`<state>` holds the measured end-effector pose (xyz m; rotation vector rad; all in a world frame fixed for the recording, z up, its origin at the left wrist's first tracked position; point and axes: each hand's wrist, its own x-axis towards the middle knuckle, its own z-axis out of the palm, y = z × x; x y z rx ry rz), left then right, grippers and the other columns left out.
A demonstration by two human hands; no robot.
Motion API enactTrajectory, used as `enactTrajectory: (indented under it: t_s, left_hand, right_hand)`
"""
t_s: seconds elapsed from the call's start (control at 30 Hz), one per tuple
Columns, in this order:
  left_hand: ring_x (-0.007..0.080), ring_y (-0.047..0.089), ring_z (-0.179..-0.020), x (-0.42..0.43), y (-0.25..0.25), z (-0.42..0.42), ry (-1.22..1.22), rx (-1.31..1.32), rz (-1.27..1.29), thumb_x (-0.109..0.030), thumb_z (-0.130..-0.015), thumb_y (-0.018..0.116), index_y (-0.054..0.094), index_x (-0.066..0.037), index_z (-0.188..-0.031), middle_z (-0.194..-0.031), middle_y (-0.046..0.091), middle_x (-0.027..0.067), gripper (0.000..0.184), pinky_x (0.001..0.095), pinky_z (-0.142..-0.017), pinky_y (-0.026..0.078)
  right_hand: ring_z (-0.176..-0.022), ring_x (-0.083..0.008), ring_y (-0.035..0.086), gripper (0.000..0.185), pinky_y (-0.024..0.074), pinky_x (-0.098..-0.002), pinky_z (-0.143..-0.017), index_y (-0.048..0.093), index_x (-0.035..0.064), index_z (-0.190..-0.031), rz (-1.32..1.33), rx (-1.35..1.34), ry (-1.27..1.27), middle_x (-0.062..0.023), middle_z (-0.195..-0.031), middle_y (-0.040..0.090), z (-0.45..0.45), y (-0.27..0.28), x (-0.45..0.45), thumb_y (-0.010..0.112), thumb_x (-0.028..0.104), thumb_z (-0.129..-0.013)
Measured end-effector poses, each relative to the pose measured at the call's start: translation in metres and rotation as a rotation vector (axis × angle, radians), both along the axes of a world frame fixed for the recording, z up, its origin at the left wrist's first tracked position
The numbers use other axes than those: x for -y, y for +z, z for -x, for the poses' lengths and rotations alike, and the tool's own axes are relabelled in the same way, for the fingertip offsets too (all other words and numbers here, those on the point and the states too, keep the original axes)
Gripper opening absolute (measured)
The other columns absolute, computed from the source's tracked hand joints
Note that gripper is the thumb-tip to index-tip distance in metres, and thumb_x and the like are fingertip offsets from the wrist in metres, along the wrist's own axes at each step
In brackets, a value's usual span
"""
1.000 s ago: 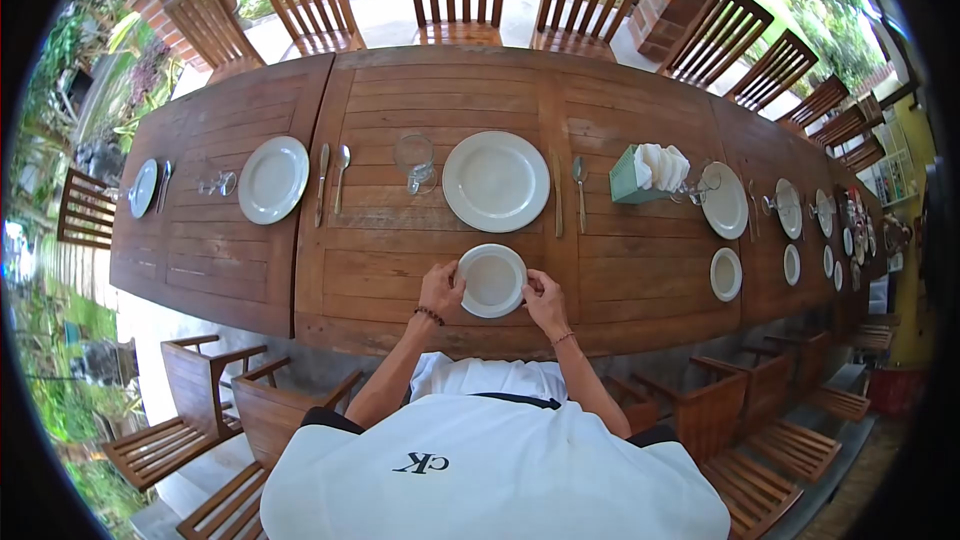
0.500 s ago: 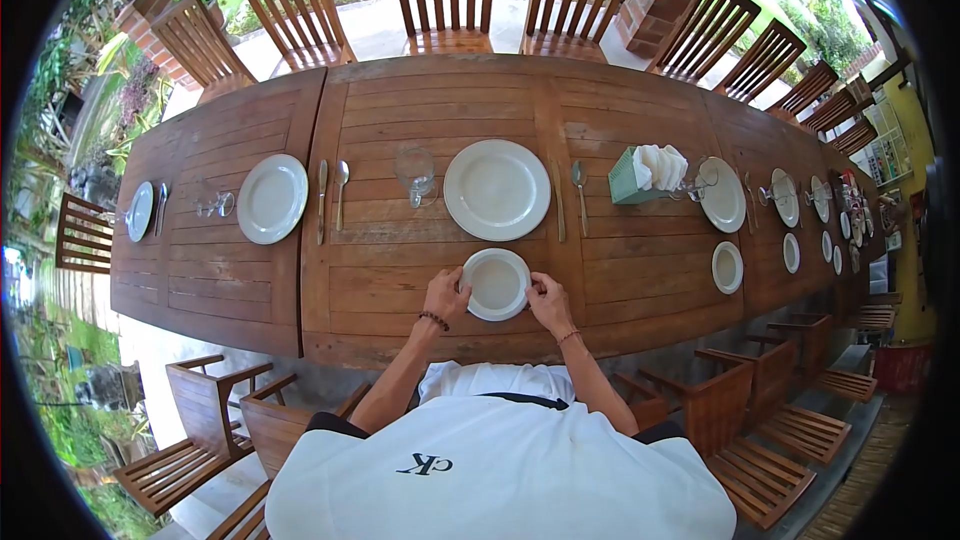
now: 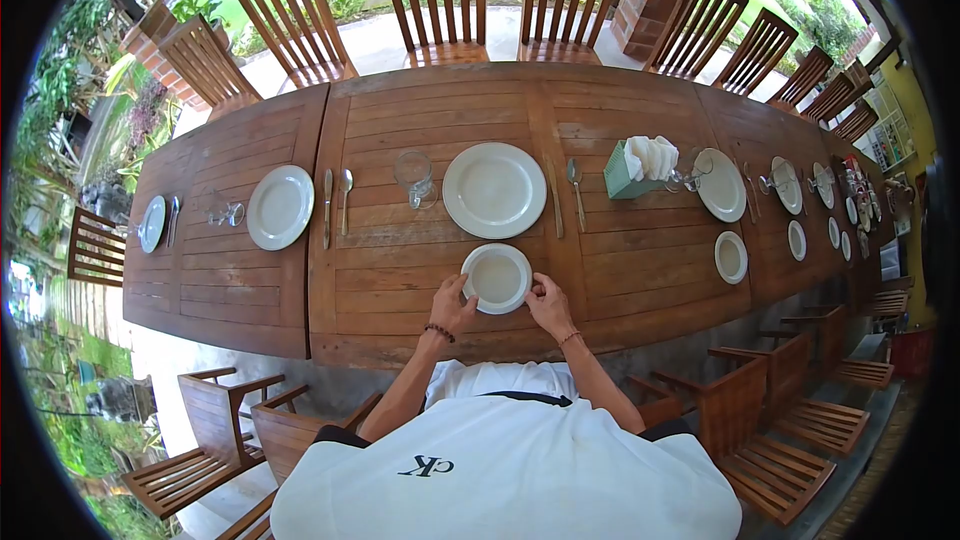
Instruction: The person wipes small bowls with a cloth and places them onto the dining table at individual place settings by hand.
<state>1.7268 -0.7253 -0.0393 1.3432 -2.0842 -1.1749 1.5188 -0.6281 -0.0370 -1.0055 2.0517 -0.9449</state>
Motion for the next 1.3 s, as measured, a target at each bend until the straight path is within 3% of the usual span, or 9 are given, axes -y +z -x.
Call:
enactTrajectory:
  t_s: [0.3, 0.5, 0.57, 0.7, 0.77, 0.9, 1.13, 1.23, 1.3]
  left_hand:
    - [0.0402, 0.050, -0.120, -0.028, 0.010, 0.003, 0.096, -0.051, 0.055, -0.012, -0.076, 0.068, 0.057, 0.001, -0.122, -0.128, 0.051, 0.0281, 0.048, 0.0422, -0.101, 0.042]
    - [0.0356, 0.056, -0.109, -0.047, 0.030, 0.032, 0.161, -0.138, 0.171, -0.003, -0.076, 0.065, 0.064, -0.002, -0.109, -0.116, 0.058, 0.0207, 0.033, 0.0412, -0.093, 0.046]
    - [0.0346, 0.058, -0.106, -0.053, 0.032, 0.046, 0.092, -0.123, 0.293, 0.000, -0.077, 0.063, 0.065, -0.003, -0.104, -0.111, 0.060, 0.0184, 0.028, 0.0407, -0.091, 0.047]
    - [0.0334, 0.061, -0.099, -0.073, 0.043, 0.086, -0.040, -0.165, 0.292, 0.000, -0.077, 0.063, 0.065, -0.003, -0.101, -0.105, 0.063, 0.0166, 0.024, 0.0398, -0.085, 0.049]
    - [0.0355, 0.062, -0.091, -0.087, 0.039, 0.110, -0.169, -0.144, 0.207, -0.002, -0.080, 0.062, 0.065, -0.002, -0.098, -0.101, 0.062, 0.0186, 0.019, 0.0405, -0.078, 0.051]
    - [0.0320, 0.064, -0.079, -0.127, 0.034, 0.173, -0.377, -0.105, 0.129, -0.004, -0.081, 0.061, 0.065, -0.002, -0.096, -0.089, 0.064, 0.0160, 0.015, 0.0394, -0.072, 0.052]
    - [0.0270, 0.067, -0.076, -0.221, 0.023, 0.314, -0.609, -0.202, 0.058, -0.005, -0.082, 0.063, 0.067, -0.002, -0.095, -0.089, 0.066, 0.0153, 0.014, 0.0356, -0.068, 0.054]
    - [0.0263, 0.068, -0.078, -0.263, 0.019, 0.373, -0.682, -0.241, -0.089, -0.007, -0.082, 0.063, 0.067, -0.002, -0.096, -0.090, 0.067, 0.0154, 0.015, 0.0355, -0.068, 0.054]
    - [0.0265, 0.067, -0.077, -0.288, 0.023, 0.407, -0.864, -0.222, -0.090, -0.010, -0.082, 0.063, 0.067, -0.002, -0.097, -0.089, 0.067, 0.0155, 0.017, 0.0350, -0.068, 0.054]
  right_hand:
    - [-0.076, -0.0186, 0.066, 0.049, 0.0536, -0.0308, -0.071, 0.054, -0.0006, -0.126, -0.029, 0.008, 0.001, -0.0110, -0.091, 0.067, -0.008, 0.001, -0.028, 0.067, 0.017, -0.082]
    - [-0.076, -0.0165, 0.064, 0.050, 0.0534, -0.0307, -0.072, 0.053, 0.0006, -0.128, -0.035, 0.085, -0.048, -0.0102, -0.093, 0.066, 0.005, -0.003, -0.072, 0.068, 0.018, -0.083]
    - [-0.080, -0.0214, 0.064, 0.049, 0.0531, -0.0331, -0.075, 0.054, 0.0005, -0.125, -0.073, 0.136, -0.080, -0.0129, -0.096, 0.064, 0.014, 0.005, -0.084, 0.068, 0.020, -0.081]
    - [-0.078, -0.0217, 0.064, 0.049, 0.0530, -0.0334, -0.074, 0.055, 0.0012, -0.125, -0.010, 0.122, -0.120, -0.0130, -0.095, 0.063, 0.041, 0.002, -0.112, 0.067, 0.021, -0.081]
    - [-0.076, -0.0172, 0.063, 0.049, 0.0527, -0.0305, -0.070, 0.055, 0.0022, -0.126, -0.008, 0.069, -0.089, -0.0111, -0.092, 0.064, 0.061, 0.004, -0.130, 0.068, 0.019, -0.082]
    - [-0.076, -0.0201, 0.062, 0.047, 0.0526, -0.0320, -0.071, 0.056, 0.0028, -0.124, 0.023, -0.031, -0.075, -0.0125, -0.095, 0.063, 0.112, 0.008, -0.182, 0.069, 0.018, -0.082]
    - [-0.079, -0.0265, 0.063, 0.048, 0.0523, -0.0370, -0.074, 0.055, 0.0060, -0.125, 0.016, -0.104, -0.241, -0.0155, -0.098, 0.063, 0.209, 0.002, -0.296, 0.069, 0.021, -0.082]
    - [-0.082, -0.0267, 0.064, 0.047, 0.0525, -0.0373, -0.074, 0.055, 0.0074, -0.125, -0.018, -0.122, -0.363, -0.0152, -0.098, 0.064, 0.240, 0.008, -0.352, 0.069, 0.021, -0.082]
    - [-0.083, -0.0267, 0.064, 0.046, 0.0526, -0.0370, -0.075, 0.055, 0.0077, -0.125, -0.029, -0.127, -0.443, -0.0151, -0.098, 0.065, 0.254, 0.017, -0.386, 0.068, 0.021, -0.083]
